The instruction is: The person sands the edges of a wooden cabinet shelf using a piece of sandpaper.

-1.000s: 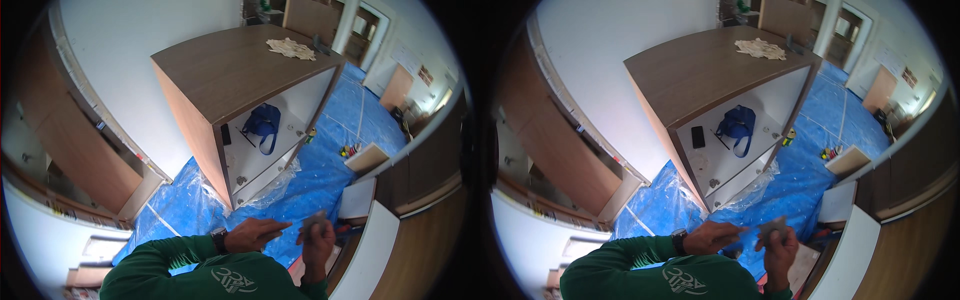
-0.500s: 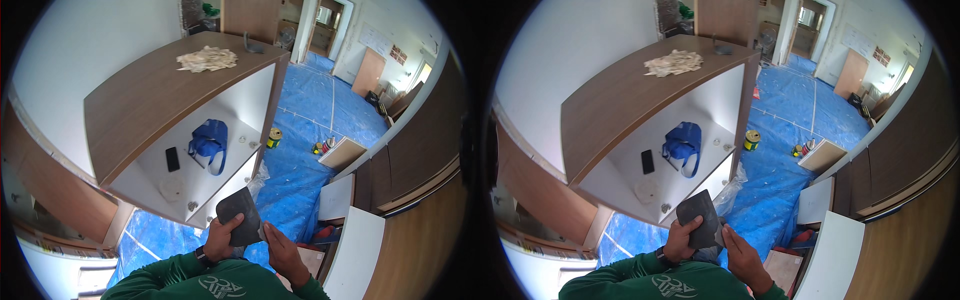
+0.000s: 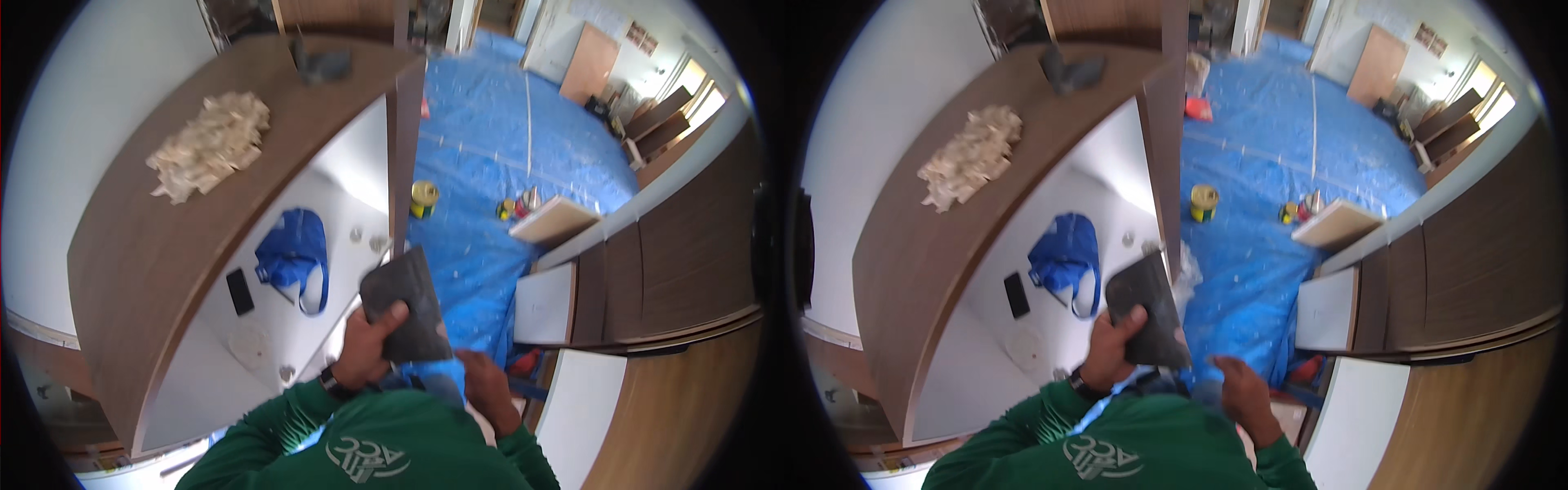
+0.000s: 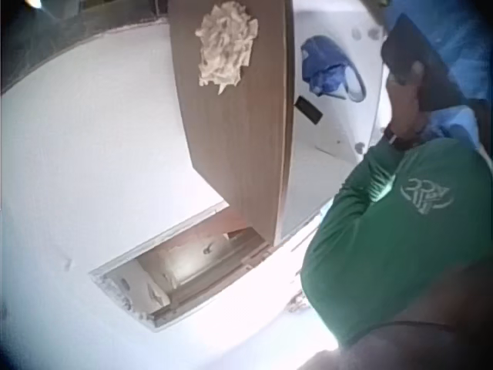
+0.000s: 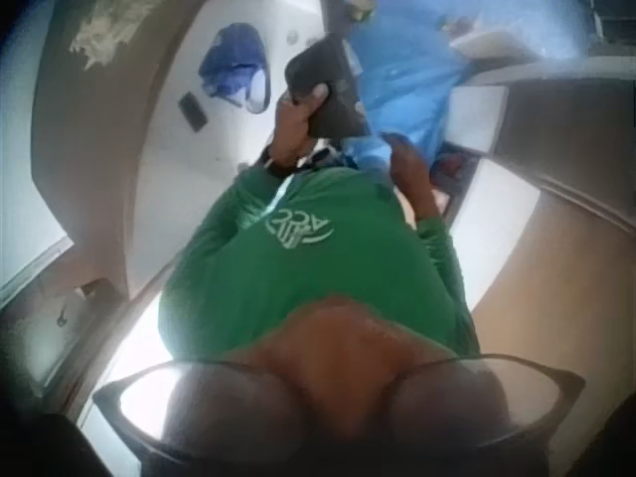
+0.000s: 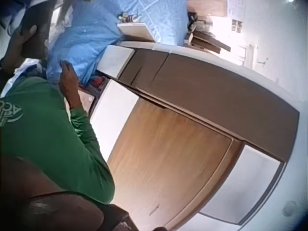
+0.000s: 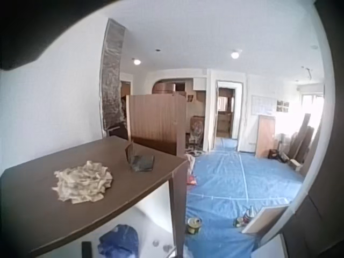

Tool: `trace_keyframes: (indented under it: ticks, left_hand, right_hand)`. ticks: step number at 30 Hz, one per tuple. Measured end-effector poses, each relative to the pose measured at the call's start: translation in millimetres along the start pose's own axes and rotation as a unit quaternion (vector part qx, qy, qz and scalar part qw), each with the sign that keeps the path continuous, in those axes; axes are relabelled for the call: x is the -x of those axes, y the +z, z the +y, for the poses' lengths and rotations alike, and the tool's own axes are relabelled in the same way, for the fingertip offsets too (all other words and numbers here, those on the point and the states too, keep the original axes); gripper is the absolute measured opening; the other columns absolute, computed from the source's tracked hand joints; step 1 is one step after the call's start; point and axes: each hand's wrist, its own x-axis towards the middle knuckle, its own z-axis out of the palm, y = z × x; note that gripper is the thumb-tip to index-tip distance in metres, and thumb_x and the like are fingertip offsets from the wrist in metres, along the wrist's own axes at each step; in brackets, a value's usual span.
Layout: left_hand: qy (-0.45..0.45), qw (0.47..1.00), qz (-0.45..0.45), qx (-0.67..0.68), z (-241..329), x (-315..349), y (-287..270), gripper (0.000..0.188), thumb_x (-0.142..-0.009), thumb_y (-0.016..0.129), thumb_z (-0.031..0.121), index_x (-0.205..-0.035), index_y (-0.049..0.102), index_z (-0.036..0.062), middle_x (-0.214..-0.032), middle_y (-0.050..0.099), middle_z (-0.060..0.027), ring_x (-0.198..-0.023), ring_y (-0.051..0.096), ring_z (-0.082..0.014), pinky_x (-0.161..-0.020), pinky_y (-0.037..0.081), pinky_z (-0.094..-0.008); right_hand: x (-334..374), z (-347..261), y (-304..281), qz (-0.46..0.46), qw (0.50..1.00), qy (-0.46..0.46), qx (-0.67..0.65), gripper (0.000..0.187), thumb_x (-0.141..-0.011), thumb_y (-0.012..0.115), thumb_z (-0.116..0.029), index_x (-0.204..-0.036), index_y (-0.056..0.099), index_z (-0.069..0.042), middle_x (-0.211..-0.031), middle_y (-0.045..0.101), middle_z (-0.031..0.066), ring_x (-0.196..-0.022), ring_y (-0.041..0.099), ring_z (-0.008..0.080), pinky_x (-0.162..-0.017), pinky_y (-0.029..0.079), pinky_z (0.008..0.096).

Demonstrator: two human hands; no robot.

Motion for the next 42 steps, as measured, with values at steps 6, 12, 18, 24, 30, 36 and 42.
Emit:
trace_keyframes:
  ticks: [6, 12, 18, 24, 30, 36, 42]
  left_hand:
    - [0.048, 0.977, 0.188, -0.091, -3, -14, -70, 0.043, -0.108, 0.057, 0.038, -0.128, 0.059, -0.0003, -0.109, 0.070, -0.0097, -0.093, 0.070, -0.0204, -0.080, 0.059, -0.0354]
    - [0.099, 0.915, 0.391, -0.011, -37, 14, -117, 0.048, -0.107, 0.058, 0.041, -0.136, 0.057, 0.0024, -0.120, 0.069, -0.0099, -0.101, 0.070, -0.0236, -0.089, 0.060, -0.0418]
    - [0.111, 0.859, 0.494, -0.077, -93, 14, -131, 0.042, -0.105, 0.061, 0.044, -0.128, 0.062, 0.0088, -0.105, 0.073, -0.0040, -0.087, 0.071, -0.0150, -0.068, 0.056, -0.0293]
    - [0.146, 0.875, 0.459, -0.058, -107, -45, -132, 0.045, -0.106, 0.062, 0.036, -0.131, 0.061, -0.0019, -0.117, 0.070, -0.0098, -0.098, 0.069, -0.0192, -0.089, 0.057, -0.0337]
    - [0.242, 0.793, 0.476, -0.294, -104, -97, -209, 0.041, -0.104, 0.067, 0.034, -0.120, 0.069, -0.0034, -0.104, 0.072, -0.0046, -0.093, 0.062, -0.0116, -0.084, 0.053, -0.0293]
    - [0.167, 0.661, 0.530, -0.504, -131, -122, -302, 0.052, -0.102, 0.067, 0.044, -0.112, 0.070, -0.0062, -0.089, 0.072, -0.0083, -0.080, 0.061, -0.0150, -0.073, 0.052, -0.0332]
    - [0.211, 0.697, 0.452, -0.514, -160, -133, -331, 0.049, -0.104, 0.063, 0.045, -0.113, 0.071, -0.0031, -0.087, 0.069, -0.0002, -0.078, 0.057, -0.0080, -0.069, 0.048, -0.0269]
  right_hand:
    - [-58, 46, 6, -0.081, 0.984, 0.088, -0.133, 0.037, -0.092, 0.057, 0.006, -0.128, 0.066, 0.001, -0.112, 0.068, 0.0213, -0.099, 0.068, 0.0399, -0.086, 0.054, 0.0434]
    - [-104, 116, 33, -0.147, 0.969, 0.037, -0.197, 0.033, -0.095, 0.057, 0.005, -0.126, 0.066, 0.000, -0.112, 0.068, 0.0199, -0.098, 0.069, 0.0375, -0.083, 0.055, 0.0410]
    - [-151, 186, 79, -0.155, 0.947, 0.107, -0.260, 0.029, -0.096, 0.062, 0.001, -0.124, 0.068, -0.002, -0.106, 0.067, 0.0168, -0.086, 0.068, 0.0293, -0.075, 0.053, 0.0373]
    - [-150, 237, 138, -0.147, 0.948, 0.086, -0.268, 0.011, -0.098, 0.063, -0.005, -0.106, 0.065, 0.003, -0.088, 0.065, 0.0099, -0.070, 0.066, 0.0171, -0.063, 0.052, 0.0324]
    - [-171, 261, 200, -0.167, 0.917, 0.116, -0.344, 0.018, -0.098, 0.063, -0.003, -0.113, 0.070, 0.004, -0.100, 0.067, 0.0117, -0.075, 0.069, 0.0190, -0.066, 0.056, 0.0324]
    - [-208, 309, 283, -0.149, 0.904, 0.081, -0.392, 0.012, -0.099, 0.064, -0.005, -0.106, 0.067, 0.004, -0.095, 0.070, 0.0095, -0.072, 0.069, 0.0157, -0.066, 0.056, 0.0301]
    - [-219, 373, 386, -0.127, 0.861, 0.048, -0.490, 0.010, -0.098, 0.067, -0.007, -0.100, 0.066, 0.003, -0.085, 0.071, 0.0085, -0.071, 0.069, 0.0136, -0.068, 0.054, 0.0272]
